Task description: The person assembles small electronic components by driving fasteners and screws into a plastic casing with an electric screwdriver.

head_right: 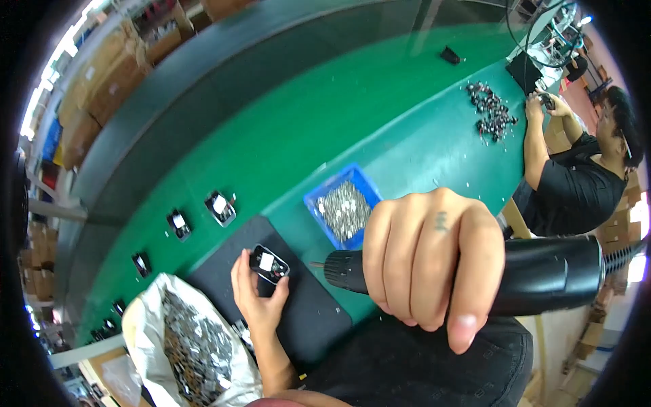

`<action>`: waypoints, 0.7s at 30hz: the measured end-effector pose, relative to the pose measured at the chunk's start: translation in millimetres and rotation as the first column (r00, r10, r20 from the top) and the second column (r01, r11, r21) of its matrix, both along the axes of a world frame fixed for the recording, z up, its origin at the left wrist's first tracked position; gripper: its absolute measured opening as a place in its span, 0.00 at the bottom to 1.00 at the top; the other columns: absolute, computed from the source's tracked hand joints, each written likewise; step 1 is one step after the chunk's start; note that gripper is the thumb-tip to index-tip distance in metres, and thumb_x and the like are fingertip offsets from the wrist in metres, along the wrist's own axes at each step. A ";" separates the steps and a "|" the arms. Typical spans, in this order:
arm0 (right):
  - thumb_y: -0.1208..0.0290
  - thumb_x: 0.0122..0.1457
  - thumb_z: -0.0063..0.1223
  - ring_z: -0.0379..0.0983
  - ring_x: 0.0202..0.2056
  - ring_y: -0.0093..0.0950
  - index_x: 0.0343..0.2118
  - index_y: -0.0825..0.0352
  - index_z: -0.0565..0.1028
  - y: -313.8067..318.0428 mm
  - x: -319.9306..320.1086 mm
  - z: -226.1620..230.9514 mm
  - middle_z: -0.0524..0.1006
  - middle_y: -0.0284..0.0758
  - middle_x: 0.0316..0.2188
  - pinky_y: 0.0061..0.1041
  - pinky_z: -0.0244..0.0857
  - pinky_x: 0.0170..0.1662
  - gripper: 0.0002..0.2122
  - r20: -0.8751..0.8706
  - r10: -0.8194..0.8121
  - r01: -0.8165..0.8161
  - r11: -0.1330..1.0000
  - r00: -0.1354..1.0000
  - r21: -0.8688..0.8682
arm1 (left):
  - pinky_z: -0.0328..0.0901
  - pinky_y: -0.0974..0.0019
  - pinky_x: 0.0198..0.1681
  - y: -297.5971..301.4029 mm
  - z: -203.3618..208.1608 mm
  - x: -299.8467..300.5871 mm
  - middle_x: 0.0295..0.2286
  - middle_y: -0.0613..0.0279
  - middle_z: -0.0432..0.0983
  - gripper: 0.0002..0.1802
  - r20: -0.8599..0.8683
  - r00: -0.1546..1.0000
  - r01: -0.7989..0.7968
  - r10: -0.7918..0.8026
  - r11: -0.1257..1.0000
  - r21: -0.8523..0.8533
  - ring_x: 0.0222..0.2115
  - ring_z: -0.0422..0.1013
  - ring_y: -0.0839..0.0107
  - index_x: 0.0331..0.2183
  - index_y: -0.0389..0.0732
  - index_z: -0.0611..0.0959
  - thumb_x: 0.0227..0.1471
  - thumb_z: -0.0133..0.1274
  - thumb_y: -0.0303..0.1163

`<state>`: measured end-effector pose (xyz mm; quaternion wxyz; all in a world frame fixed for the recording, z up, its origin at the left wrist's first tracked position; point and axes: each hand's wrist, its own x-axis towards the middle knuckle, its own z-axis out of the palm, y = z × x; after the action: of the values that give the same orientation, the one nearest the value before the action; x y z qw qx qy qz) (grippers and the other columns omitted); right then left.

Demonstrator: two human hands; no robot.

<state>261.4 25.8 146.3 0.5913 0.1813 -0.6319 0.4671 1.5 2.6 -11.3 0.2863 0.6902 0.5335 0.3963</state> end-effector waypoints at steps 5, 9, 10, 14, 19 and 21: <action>0.73 0.48 0.65 0.74 0.19 0.25 0.37 0.66 0.70 -5.9 40.3 0.4 0.76 0.31 0.20 0.21 0.67 0.23 0.16 0.017 -0.246 0.246 0.959 0.969 -0.140 | 0.64 0.55 0.51 58.6 23.2 48.9 0.47 0.44 0.65 0.45 -0.157 0.976 0.155 -0.150 0.988 0.019 0.47 0.66 0.48 0.56 0.37 0.65 0.35 0.66 0.29; 0.75 0.46 0.62 0.73 0.20 0.26 0.41 0.68 0.64 -10.3 49.4 -13.4 0.75 0.30 0.19 0.23 0.67 0.26 0.20 -0.069 -0.369 0.346 0.912 0.927 -0.222 | 0.63 0.56 0.52 121.0 10.8 74.6 0.49 0.44 0.62 0.44 -0.289 0.931 0.256 -0.223 0.964 0.079 0.48 0.65 0.47 0.58 0.38 0.63 0.39 0.64 0.29; 0.75 0.46 0.62 0.73 0.20 0.26 0.41 0.68 0.63 -11.6 47.9 -15.2 0.74 0.30 0.19 0.23 0.67 0.26 0.21 -0.109 -0.403 0.361 0.890 0.909 -0.277 | 0.63 0.56 0.52 134.5 4.1 77.2 0.49 0.44 0.62 0.44 -0.298 0.922 0.273 -0.248 0.961 0.046 0.48 0.65 0.47 0.58 0.38 0.62 0.39 0.63 0.29; 0.74 0.46 0.62 0.72 0.20 0.25 0.41 0.68 0.63 -12.6 63.3 -15.4 0.73 0.29 0.18 0.23 0.67 0.26 0.21 -0.140 -0.485 0.431 0.852 0.863 -0.297 | 0.59 0.59 0.56 163.3 -13.3 83.1 0.49 0.44 0.63 0.50 -0.318 0.882 0.335 -0.348 0.937 -0.096 0.51 0.63 0.51 0.59 0.36 0.60 0.36 0.66 0.32; 0.74 0.45 0.62 0.70 0.18 0.24 0.41 0.67 0.63 -5.7 76.2 -6.9 0.73 0.29 0.18 0.22 0.65 0.25 0.22 -0.140 -0.498 0.455 0.854 0.856 -0.252 | 0.53 0.53 0.60 168.2 30.4 80.3 0.55 0.41 0.59 0.54 -0.245 0.915 0.383 -0.321 0.883 0.273 0.55 0.60 0.48 0.60 0.34 0.57 0.38 0.66 0.44; 0.70 0.51 0.61 0.73 0.19 0.20 0.41 0.64 0.63 -4.5 82.0 -5.0 0.74 0.24 0.18 0.18 0.66 0.25 0.19 -0.052 -0.548 0.525 0.821 0.835 -0.223 | 0.56 0.55 0.58 148.8 81.0 103.2 0.54 0.42 0.62 0.51 0.272 0.886 0.264 -0.375 0.891 0.369 0.55 0.60 0.52 0.58 0.33 0.60 0.41 0.63 0.52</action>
<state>343.4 21.3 141.3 0.7489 -0.0379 -0.5728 0.3312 104.7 151.4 69.8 0.3185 0.7288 0.2823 0.5363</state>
